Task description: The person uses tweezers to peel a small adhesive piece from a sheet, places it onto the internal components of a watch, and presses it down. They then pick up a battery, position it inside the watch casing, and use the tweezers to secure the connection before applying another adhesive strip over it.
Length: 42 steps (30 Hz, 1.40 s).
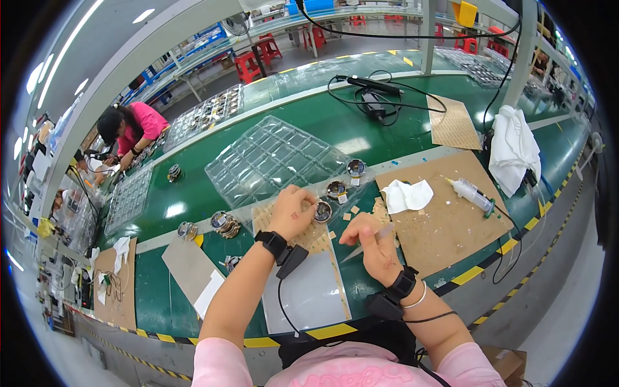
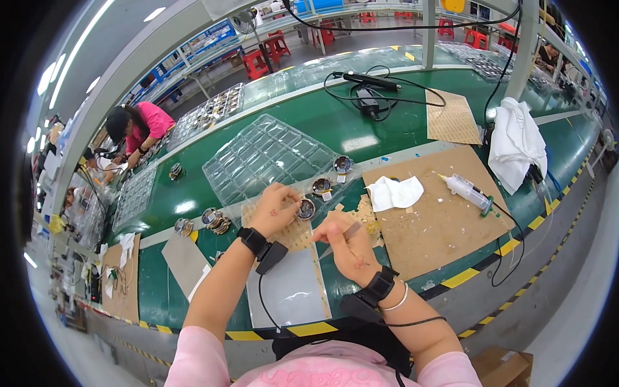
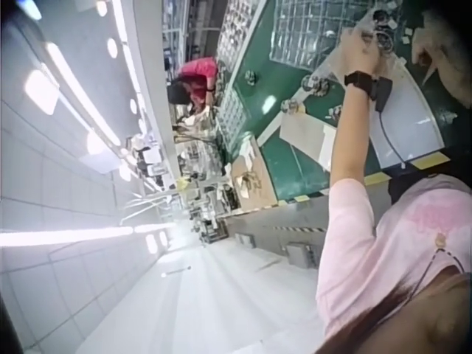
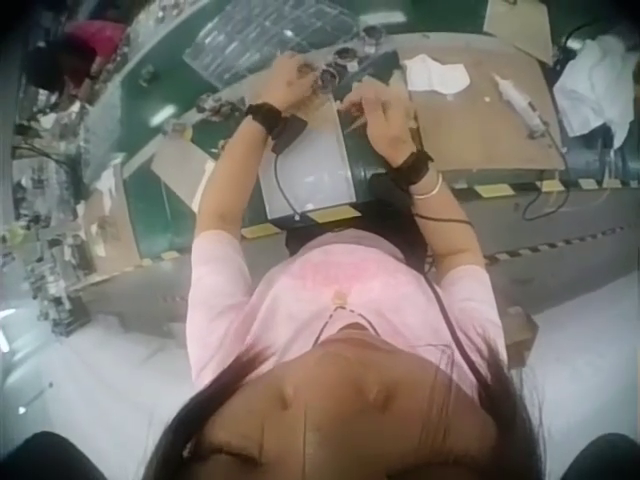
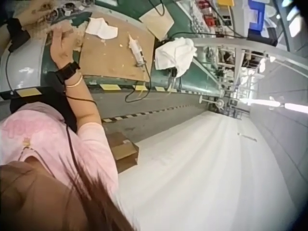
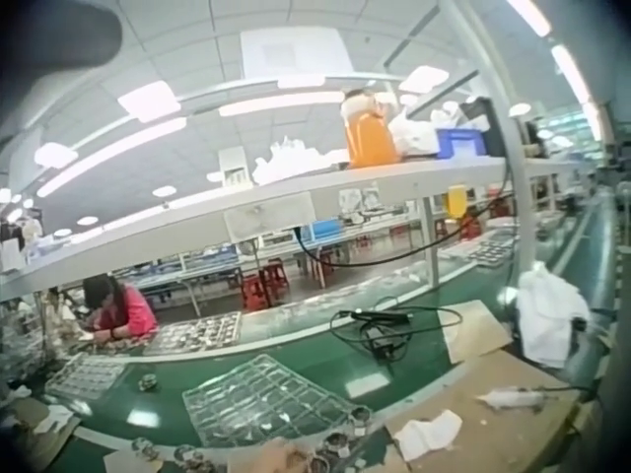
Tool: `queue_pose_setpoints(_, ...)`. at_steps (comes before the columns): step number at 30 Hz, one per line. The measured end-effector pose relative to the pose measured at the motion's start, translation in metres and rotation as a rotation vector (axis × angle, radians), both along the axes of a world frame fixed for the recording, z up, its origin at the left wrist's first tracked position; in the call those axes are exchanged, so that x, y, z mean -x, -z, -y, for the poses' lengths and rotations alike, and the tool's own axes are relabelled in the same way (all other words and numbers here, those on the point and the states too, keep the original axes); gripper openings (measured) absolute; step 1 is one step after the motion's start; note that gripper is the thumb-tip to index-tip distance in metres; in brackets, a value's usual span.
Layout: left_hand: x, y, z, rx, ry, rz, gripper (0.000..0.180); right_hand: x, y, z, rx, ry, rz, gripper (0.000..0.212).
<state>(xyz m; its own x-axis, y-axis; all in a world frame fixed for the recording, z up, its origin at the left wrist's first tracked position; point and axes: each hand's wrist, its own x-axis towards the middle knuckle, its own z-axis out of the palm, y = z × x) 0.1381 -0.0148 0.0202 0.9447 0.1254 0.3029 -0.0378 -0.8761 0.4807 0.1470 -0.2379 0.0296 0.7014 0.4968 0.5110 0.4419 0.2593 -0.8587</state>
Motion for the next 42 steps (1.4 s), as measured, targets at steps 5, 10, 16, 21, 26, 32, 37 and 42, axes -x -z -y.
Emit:
queue_pose_setpoints(5,0.015,-0.007,-0.001,0.607,0.012,-0.023,0.018,0.0,-0.003,0.006,-0.009,-0.032,-0.244,0.06)
queue_pose_setpoints(10,0.024,-0.013,0.003,0.302,0.011,0.043,0.022,0.003,0.0,-0.002,-0.037,-0.067,-0.447,0.065)
queue_pose_setpoints(16,0.026,-0.013,0.016,-0.061,0.07,0.002,0.026,0.001,0.004,-0.003,-0.025,-0.049,-0.463,0.064)
queue_pose_setpoints(21,0.027,-0.009,0.017,0.013,0.196,-0.011,0.029,0.0,0.005,-0.003,-0.015,-0.029,-0.511,0.063)
queue_pose_setpoints(26,0.024,-0.013,0.015,0.036,0.212,-0.051,0.029,-0.001,0.003,-0.002,0.017,-0.064,-0.503,0.062)
queue_pose_setpoints(32,0.012,-0.007,0.013,-0.004,0.126,-0.003,0.023,-0.001,0.004,-0.002,0.021,-0.055,-0.529,0.06)
queue_pose_setpoints(37,0.001,0.005,0.001,0.251,-0.05,-0.036,0.024,-0.001,0.005,-0.001,0.025,-0.078,-0.457,0.044)
queue_pose_setpoints(42,0.018,0.002,-0.003,1.16,0.046,0.022,0.025,-0.007,0.009,-0.004,-0.016,-0.158,-0.362,0.019)
